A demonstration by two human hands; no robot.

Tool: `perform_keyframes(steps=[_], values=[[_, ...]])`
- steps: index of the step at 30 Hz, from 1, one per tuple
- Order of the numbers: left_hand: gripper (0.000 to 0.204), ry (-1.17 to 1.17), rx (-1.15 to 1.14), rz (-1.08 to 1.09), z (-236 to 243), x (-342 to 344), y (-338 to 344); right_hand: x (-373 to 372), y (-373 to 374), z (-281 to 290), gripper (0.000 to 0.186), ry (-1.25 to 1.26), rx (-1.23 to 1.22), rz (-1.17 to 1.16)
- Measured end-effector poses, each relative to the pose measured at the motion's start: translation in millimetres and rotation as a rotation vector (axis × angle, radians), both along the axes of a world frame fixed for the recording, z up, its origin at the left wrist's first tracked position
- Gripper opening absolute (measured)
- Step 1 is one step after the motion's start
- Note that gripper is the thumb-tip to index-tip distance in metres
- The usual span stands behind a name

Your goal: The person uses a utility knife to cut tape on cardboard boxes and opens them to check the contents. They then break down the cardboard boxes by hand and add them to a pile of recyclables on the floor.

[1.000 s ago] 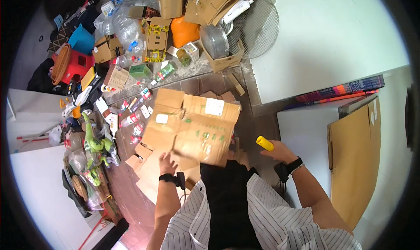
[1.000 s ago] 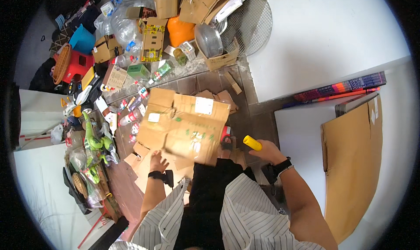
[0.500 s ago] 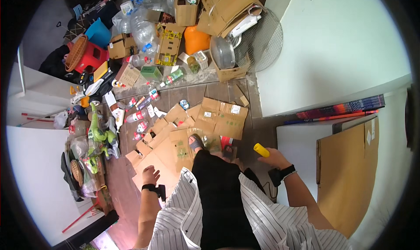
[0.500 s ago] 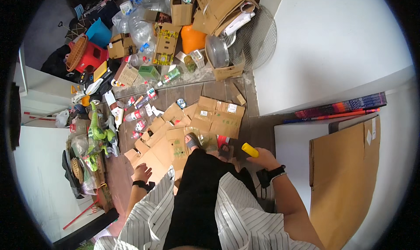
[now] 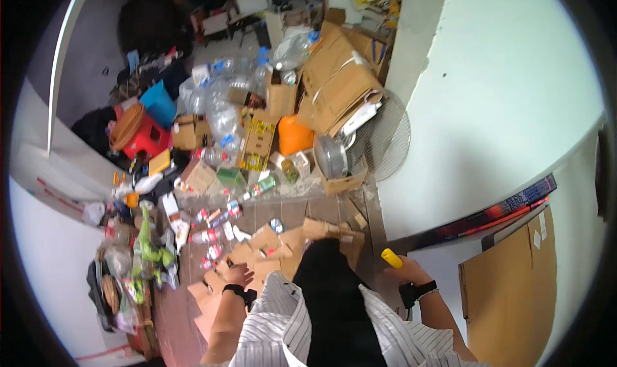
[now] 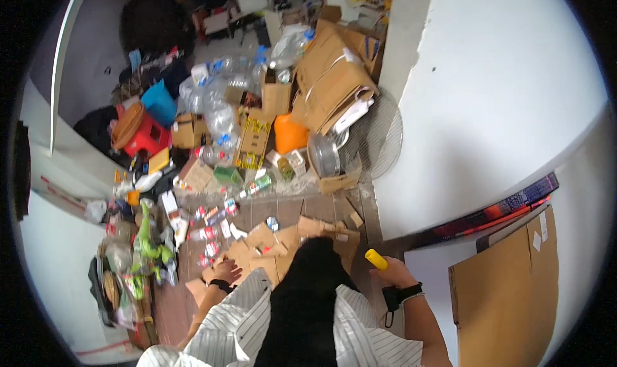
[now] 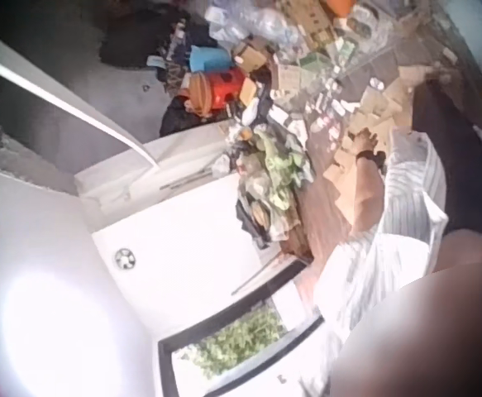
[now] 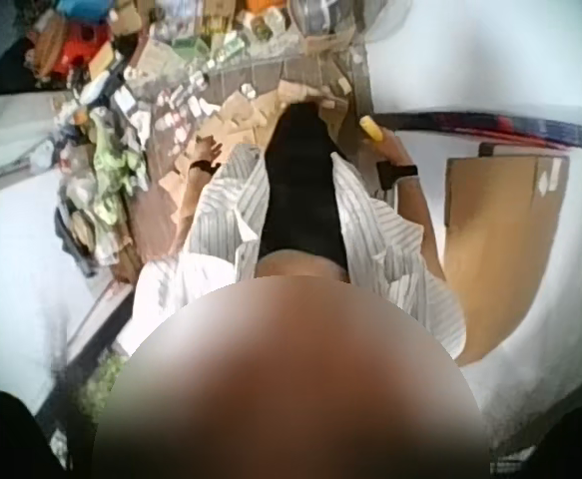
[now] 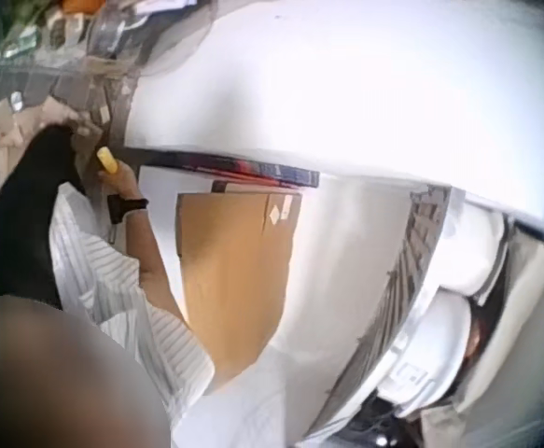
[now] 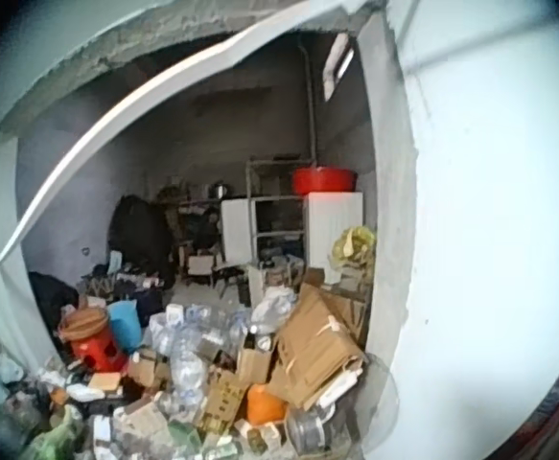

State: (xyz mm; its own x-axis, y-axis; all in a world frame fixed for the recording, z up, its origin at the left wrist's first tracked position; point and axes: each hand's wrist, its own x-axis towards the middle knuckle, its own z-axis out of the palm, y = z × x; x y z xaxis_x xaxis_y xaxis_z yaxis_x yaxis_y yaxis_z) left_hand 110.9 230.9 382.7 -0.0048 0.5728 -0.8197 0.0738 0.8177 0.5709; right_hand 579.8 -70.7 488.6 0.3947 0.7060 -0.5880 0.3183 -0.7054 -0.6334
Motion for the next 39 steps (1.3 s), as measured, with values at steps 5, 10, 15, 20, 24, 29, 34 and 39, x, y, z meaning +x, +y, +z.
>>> perform_keyframes(steps=[5,10,15,20,24,29,34,39], values=[[0.019,-0.001,0.087,-0.107,4.3,53.8,56.6,6.6,-10.6,20.1,0.043,-0.098,0.060,-0.134],[0.015,-0.032,0.297,-0.352,60.0,90.9,86.0,6.0,-28.7,21.0,0.033,-0.085,0.174,-0.261],[0.012,-0.102,0.346,-0.324,116.5,98.6,45.2,4.1,-45.6,3.4,0.036,0.181,0.184,-0.334],[0.017,-0.115,0.237,-0.398,144.8,93.9,14.2,3.7,-23.4,9.1,0.046,0.134,0.082,-0.116],[0.019,-0.081,0.215,-0.232,136.8,72.2,14.9,10.9,19.6,13.2,0.049,0.011,0.075,-0.003],[0.023,-0.144,0.233,-0.148,118.5,78.6,40.0,33.7,68.6,20.5,0.051,-0.071,0.135,0.065],[0.024,-0.114,0.095,-0.149,81.4,99.1,91.5,47.9,130.4,19.6,0.046,-0.034,-0.074,-0.045],[0.028,-0.073,0.070,-0.229,79.7,124.8,156.4,75.1,191.8,8.7,0.045,-0.018,-0.098,-0.014]])
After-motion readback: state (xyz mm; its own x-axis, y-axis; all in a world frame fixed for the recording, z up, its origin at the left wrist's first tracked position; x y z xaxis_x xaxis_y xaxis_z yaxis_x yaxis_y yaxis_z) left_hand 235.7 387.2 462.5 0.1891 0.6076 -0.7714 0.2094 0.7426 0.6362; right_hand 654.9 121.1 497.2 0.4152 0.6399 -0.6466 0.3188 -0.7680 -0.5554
